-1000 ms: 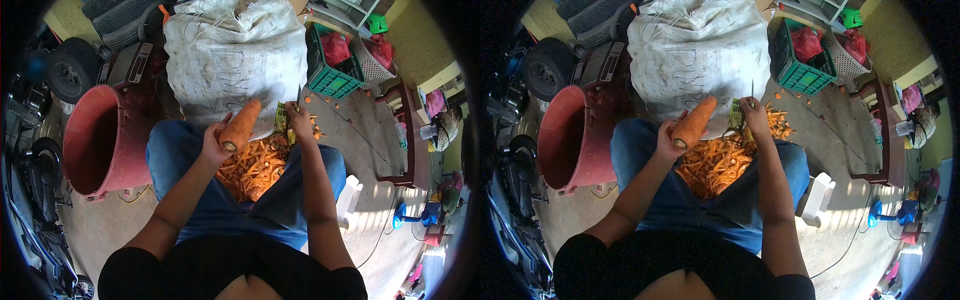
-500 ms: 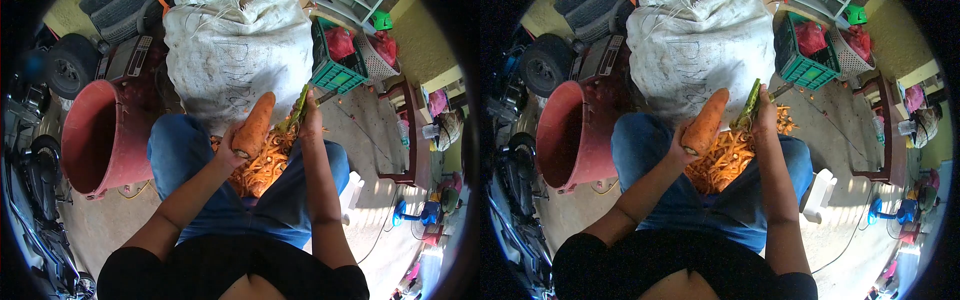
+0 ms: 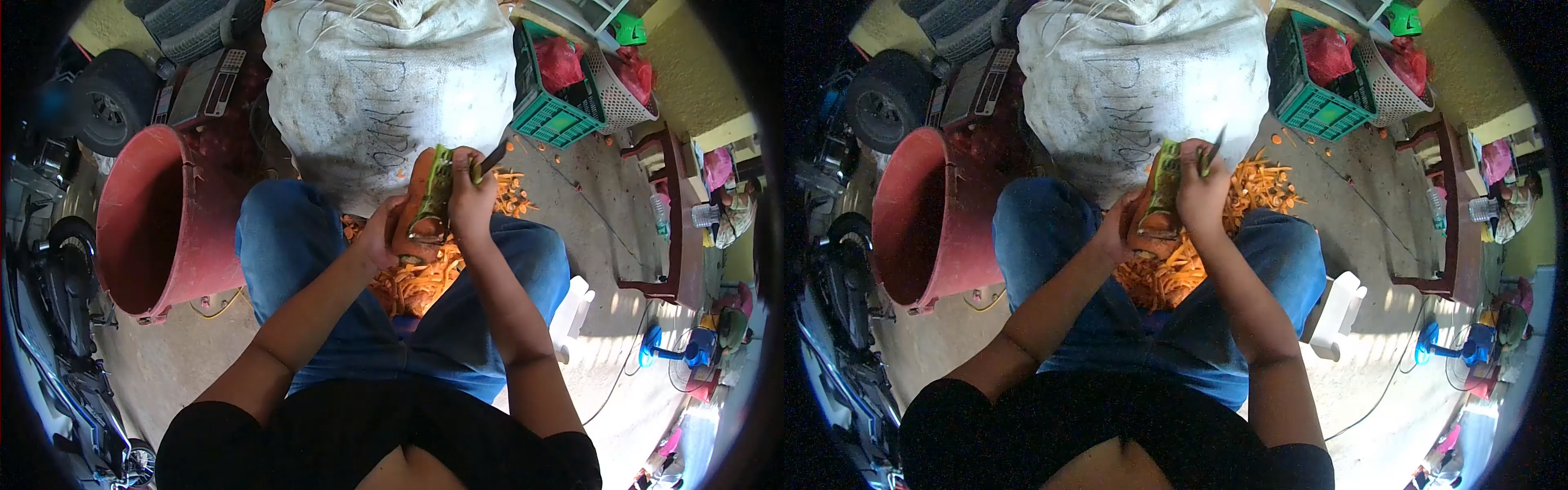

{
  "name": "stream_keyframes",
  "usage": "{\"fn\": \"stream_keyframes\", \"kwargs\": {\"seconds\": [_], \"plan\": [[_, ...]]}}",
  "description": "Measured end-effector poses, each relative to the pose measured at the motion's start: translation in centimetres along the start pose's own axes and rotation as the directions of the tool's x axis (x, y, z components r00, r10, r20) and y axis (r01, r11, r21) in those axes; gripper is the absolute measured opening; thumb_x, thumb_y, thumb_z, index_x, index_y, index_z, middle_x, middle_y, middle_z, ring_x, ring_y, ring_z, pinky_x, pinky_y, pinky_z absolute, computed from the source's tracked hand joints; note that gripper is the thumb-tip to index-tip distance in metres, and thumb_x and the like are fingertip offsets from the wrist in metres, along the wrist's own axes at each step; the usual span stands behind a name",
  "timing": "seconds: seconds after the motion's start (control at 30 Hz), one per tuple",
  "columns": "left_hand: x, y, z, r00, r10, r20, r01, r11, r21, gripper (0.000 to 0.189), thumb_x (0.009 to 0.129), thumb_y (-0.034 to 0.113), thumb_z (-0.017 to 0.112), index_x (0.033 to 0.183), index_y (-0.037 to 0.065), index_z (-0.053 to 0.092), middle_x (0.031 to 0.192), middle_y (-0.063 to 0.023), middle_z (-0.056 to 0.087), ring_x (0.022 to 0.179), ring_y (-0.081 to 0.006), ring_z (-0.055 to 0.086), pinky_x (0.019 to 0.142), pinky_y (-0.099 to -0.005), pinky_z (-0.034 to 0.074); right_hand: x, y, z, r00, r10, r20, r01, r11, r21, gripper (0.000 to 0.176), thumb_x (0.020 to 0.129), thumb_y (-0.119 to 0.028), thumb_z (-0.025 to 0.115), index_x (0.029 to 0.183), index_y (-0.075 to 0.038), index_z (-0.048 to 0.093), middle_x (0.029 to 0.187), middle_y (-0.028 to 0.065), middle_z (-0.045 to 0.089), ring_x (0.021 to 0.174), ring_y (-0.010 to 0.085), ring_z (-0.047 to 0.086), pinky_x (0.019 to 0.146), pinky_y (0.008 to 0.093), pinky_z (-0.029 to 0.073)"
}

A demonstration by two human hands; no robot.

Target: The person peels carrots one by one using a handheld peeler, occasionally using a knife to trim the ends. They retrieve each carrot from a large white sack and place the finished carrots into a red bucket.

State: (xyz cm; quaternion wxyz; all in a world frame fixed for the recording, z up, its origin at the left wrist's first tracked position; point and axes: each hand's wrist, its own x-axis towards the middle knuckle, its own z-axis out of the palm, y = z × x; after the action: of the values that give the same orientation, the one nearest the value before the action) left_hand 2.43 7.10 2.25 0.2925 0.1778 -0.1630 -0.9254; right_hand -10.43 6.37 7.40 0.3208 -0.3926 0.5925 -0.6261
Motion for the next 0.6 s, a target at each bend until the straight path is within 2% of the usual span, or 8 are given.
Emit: {"fn": "stream_keyframes", "kwargs": {"seconds": [0.07, 0.1, 0.17, 0.3, 0.37, 0.47, 0.57, 0.6], "plan": [[-0.9, -0.6, 1.5, 0.954, 0.298, 0.025, -0.297, 0.937, 0.186, 0.039, 0.084, 0.035, 0.034, 0.110, 0.007, 0.041, 0.103, -0.0095, 0.051, 0.087, -0.0232, 0.054, 0.074, -0.0371, 0.045, -0.5, 0.0, 0.4, 0.997, -0.073, 0.018, 0.074, 0.997, -0.038, 0.021, 0.082, -0.019, 0.049, 0.079, 0.001, 0.053, 0.063, 0.0019, 0.051, 0.058, 0.0083, 0.045, 0.054, 0.0215, 0.037], [-0.7, -0.6, 1.0, 0.954, 0.297, 0.023, -0.297, 0.937, 0.185, 0.039, 0.084, 0.035, 0.034, 0.110, 0.007, 0.041, 0.103, -0.0095, 0.051, 0.087, -0.0232, 0.054, 0.074, -0.0371, 0.045, -0.8, -0.3, 0.6, 0.998, -0.063, 0.030, 0.064, 0.998, -0.021, 0.020, 0.082, -0.018, 0.049, 0.079, 0.001, 0.053, 0.063, 0.0034, 0.052, 0.057, 0.0090, 0.045, 0.054, 0.0221, 0.037], [0.0, -0.6, -0.6, 0.996, 0.093, 0.000, -0.091, 0.965, -0.245, 0.040, 0.084, 0.036, 0.033, 0.111, 0.007, 0.041, 0.106, -0.0120, 0.049, 0.096, -0.0247, 0.050, 0.082, -0.0395, 0.041, -1.4, -0.8, 0.9, 0.998, -0.053, 0.046, 0.053, 0.999, -0.003, 0.019, 0.082, -0.017, 0.048, 0.079, 0.001, 0.053, 0.063, 0.0048, 0.053, 0.057, 0.0097, 0.045, 0.054, 0.0228, 0.038], [-0.1, -0.3, 0.1, 1.000, 0.024, 0.010, -0.018, 0.917, -0.397, 0.040, 0.086, 0.036, 0.031, 0.112, 0.007, 0.041, 0.105, -0.0106, 0.050, 0.093, -0.0235, 0.051, 0.080, -0.0385, 0.042, -1.6, -0.7, 1.3, 0.985, -0.168, 0.046, 0.174, 0.967, -0.187, 0.013, 0.080, -0.012, 0.049, 0.077, 0.000, 0.052, 0.064, 0.0142, 0.054, 0.056, 0.0177, 0.051, 0.054, 0.0281, 0.040], [-0.1, 0.4, 0.9, 0.977, -0.053, -0.206, 0.036, 0.996, -0.086, 0.041, 0.085, 0.039, 0.030, 0.109, 0.007, 0.042, 0.099, -0.0082, 0.053, 0.082, -0.0186, 0.055, 0.071, -0.0329, 0.046, -1.0, 0.5, 0.9, 0.972, -0.236, -0.002, 0.213, 0.884, -0.417, 0.018, 0.080, -0.017, 0.050, 0.078, 0.001, 0.053, 0.064, 0.0124, 0.054, 0.058, 0.0157, 0.051, 0.055, 0.0277, 0.040], [-1.1, 0.4, 2.4, 0.947, -0.176, -0.271, 0.221, 0.964, 0.146, 0.041, 0.085, 0.037, 0.032, 0.108, 0.005, 0.041, 0.095, -0.0083, 0.054, 0.080, -0.0178, 0.056, 0.067, -0.0303, 0.047, 4.7, 3.1, -2.2, 0.906, -0.332, -0.263, 0.159, 0.841, -0.517, 0.020, 0.078, -0.020, 0.051, 0.077, 0.000, 0.055, 0.065, 0.0171, 0.056, 0.057, 0.0253, 0.054, 0.054, 0.0318, 0.042], [-1.0, -0.6, 0.6, 0.967, -0.253, -0.018, 0.254, 0.964, 0.078, 0.043, 0.085, 0.035, 0.035, 0.110, 0.000, 0.039, 0.093, -0.0119, 0.053, 0.077, -0.0196, 0.056, 0.065, -0.0297, 0.049, 9.0, 3.9, -6.7, 0.769, -0.369, -0.522, -0.056, 0.775, -0.630, 0.024, 0.077, -0.022, 0.052, 0.075, 0.001, 0.056, 0.066, 0.0175, 0.057, 0.057, 0.0295, 0.054, 0.053, 0.0340, 0.042], [-1.1, -0.3, 1.0, 0.967, -0.252, -0.015, 0.253, 0.965, 0.075, 0.043, 0.085, 0.035, 0.035, 0.110, 0.000, 0.039, 0.093, -0.0119, 0.053, 0.077, -0.0196, 0.056, 0.065, -0.0297, 0.049, 9.4, 4.1, -7.5, 0.769, -0.372, -0.520, -0.055, 0.772, -0.633, 0.024, 0.077, -0.022, 0.052, 0.075, 0.001, 0.056, 0.066, 0.0175, 0.057, 0.057, 0.0295, 0.054, 0.053, 0.0340, 0.042]]}}
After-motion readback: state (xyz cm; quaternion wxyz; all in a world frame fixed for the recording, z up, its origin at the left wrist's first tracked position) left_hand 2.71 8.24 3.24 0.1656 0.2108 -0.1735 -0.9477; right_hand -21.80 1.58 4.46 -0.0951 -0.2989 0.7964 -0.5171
